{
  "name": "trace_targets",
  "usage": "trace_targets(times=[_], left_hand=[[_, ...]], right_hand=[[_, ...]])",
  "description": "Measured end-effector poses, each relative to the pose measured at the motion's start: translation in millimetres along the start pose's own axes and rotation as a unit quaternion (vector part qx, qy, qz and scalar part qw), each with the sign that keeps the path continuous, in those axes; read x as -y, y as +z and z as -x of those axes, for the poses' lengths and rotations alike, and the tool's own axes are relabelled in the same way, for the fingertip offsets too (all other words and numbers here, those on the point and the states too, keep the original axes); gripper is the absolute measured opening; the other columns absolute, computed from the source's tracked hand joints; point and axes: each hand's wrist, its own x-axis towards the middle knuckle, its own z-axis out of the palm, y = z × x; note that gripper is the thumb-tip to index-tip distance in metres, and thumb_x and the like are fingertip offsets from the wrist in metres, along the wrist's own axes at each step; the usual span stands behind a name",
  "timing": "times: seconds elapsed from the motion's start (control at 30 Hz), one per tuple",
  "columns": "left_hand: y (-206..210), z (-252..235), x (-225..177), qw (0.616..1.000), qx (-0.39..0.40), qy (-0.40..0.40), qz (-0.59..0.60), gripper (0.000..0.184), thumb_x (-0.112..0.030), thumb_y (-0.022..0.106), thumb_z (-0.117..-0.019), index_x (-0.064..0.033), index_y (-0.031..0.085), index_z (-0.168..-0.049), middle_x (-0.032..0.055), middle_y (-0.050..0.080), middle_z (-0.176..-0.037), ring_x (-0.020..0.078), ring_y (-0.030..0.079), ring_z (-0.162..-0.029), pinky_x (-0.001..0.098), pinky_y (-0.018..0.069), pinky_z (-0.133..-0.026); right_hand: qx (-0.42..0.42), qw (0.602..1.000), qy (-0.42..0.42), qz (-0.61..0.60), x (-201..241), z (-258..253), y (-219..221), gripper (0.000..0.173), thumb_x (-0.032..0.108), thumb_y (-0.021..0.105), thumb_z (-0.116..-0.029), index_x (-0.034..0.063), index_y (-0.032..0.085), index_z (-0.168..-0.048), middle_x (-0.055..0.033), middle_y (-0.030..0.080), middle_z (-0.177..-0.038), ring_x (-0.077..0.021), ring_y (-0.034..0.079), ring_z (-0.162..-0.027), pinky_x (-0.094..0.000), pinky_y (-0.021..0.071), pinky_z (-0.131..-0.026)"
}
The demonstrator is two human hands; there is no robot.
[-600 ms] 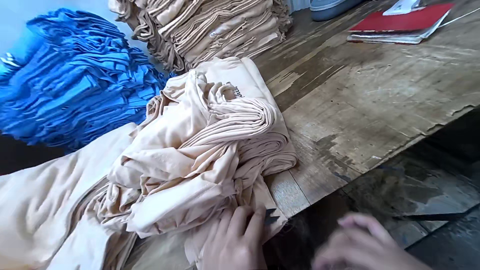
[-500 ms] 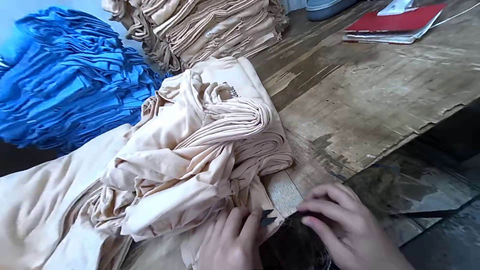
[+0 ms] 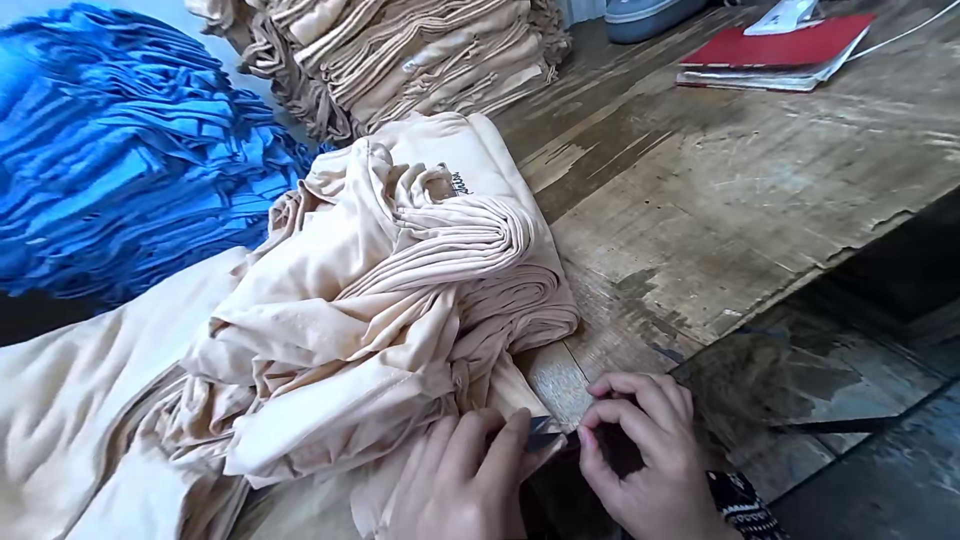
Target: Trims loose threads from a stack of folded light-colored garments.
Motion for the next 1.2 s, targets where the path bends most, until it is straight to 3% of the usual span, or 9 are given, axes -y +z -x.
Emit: trace_targets(times=[0.2,0.33,0.47,0.6,0.7,0.87,0.97,1.13,1.2], left_hand=[[22.1,-8.1,4.0,0.999,-0.03,0.001,-0.026,0.021,-0.026,0.061,-0.096,-0.0204,0.081,-0.1,0.0005,0.074,-0.094,0.0229,0.07,-0.088,0.0423,0.0559,-0.072],[8.2,3.3,8.4,0.997,0.016,-0.037,0.066,0.036,-0.039,0.069,-0.0964,-0.0138,0.074,-0.121,0.0097,0.07,-0.106,0.0246,0.068,-0.093,0.0443,0.0565,-0.079],[10.0,10.6,16.5,0.984,0.023,-0.059,0.165,0.018,-0.007,0.073,-0.0806,-0.0118,0.077,-0.097,0.005,0.069,-0.093,0.0137,0.068,-0.083,0.0311,0.0595,-0.073],[-0.4,1.3,27.3,0.967,0.003,-0.076,0.243,0.019,-0.002,0.062,-0.0909,-0.0083,0.073,-0.105,-0.0014,0.073,-0.097,0.0032,0.067,-0.082,0.0225,0.0576,-0.07],[4.7,-11.8,39.7,0.953,-0.044,-0.129,0.27,0.013,-0.018,0.06,-0.0983,-0.0134,0.071,-0.103,-0.0088,0.068,-0.082,-0.0012,0.061,-0.066,0.0183,0.0526,-0.057],[12.3,-24.2,48.9,0.891,-0.032,-0.219,0.396,0.017,-0.02,0.066,-0.0981,-0.0117,0.072,-0.111,-0.0038,0.073,-0.089,0.0059,0.067,-0.073,0.0213,0.0557,-0.064],[10.4,-17.7,49.0,0.891,0.002,-0.192,0.411,0.028,-0.016,0.066,-0.0951,-0.0095,0.067,-0.122,-0.002,0.075,-0.091,0.0095,0.069,-0.075,0.0247,0.0579,-0.065],[2.2,1.3,43.5,0.951,0.019,-0.103,0.293,0.066,-0.045,0.08,-0.0874,-0.008,0.06,-0.138,-0.0019,0.071,-0.111,0.0084,0.07,-0.095,0.0283,0.063,-0.08],[-2.5,6.9,36.8,0.98,-0.021,-0.05,0.192,0.043,-0.047,0.073,-0.093,-0.0161,0.073,-0.123,0.0007,0.072,-0.111,0.0094,0.068,-0.099,0.0311,0.0595,-0.084]], right_hand=[[-0.004,1.0,-0.026,-0.008,7.1,1.7,-1.2,0.013,0.039,0.064,-0.09,0.0289,0.069,-0.084,0.01,0.071,-0.106,-0.0092,0.06,-0.108,-0.0418,0.0382,-0.101],[0.126,0.988,-0.076,0.04,0.8,-0.7,-23.3,0.015,0.039,0.06,-0.0882,0.0302,0.07,-0.096,0.0093,0.07,-0.11,-0.0128,0.06,-0.11,-0.0498,0.034,-0.104],[0.106,0.986,-0.088,0.093,16.9,1.8,-10.9,0.045,0.063,0.066,-0.0879,0.0243,0.066,-0.11,0.0013,0.069,-0.11,-0.0169,0.062,-0.103,-0.049,0.0362,-0.104],[0.02,0.987,-0.022,-0.158,33.3,-10.2,24.9,0.012,0.021,0.071,-0.0913,0.0139,0.073,-0.101,-0.0011,0.072,-0.104,-0.0103,0.067,-0.099,-0.0311,0.0542,-0.091],[0.026,0.894,0.113,-0.434,46.0,-31.9,35.1,0.011,-0.005,0.064,-0.0947,-0.0042,0.073,-0.1,-0.0091,0.075,-0.096,-0.0139,0.074,-0.088,-0.0295,0.0643,-0.08],[0.1,0.95,0.037,-0.295,40.0,-27.1,35.6,0.05,0.038,0.08,-0.0889,0.006,0.069,-0.125,-0.0085,0.065,-0.113,-0.0101,0.065,-0.096,-0.0252,0.0608,-0.079],[-0.006,0.993,-0.061,-0.105,35.3,-3.9,25.9,0.02,0.016,0.069,-0.0937,0.0222,0.079,-0.109,0.0017,0.075,-0.099,-0.0079,0.067,-0.088,-0.0315,0.0519,-0.085],[0.064,0.984,0.018,-0.167,32.8,6.6,-22.0,0.009,0.006,0.073,-0.0908,0.0116,0.079,-0.095,0.0018,0.078,-0.093,-0.0077,0.071,-0.09,-0.0287,0.057,-0.088],[0.106,0.968,0.061,-0.221,33.4,6.1,-33.1,0.007,0.004,0.075,-0.0888,0.0077,0.077,-0.095,-0.0005,0.077,-0.093,-0.0087,0.071,-0.089,-0.0285,0.0584,-0.084]])
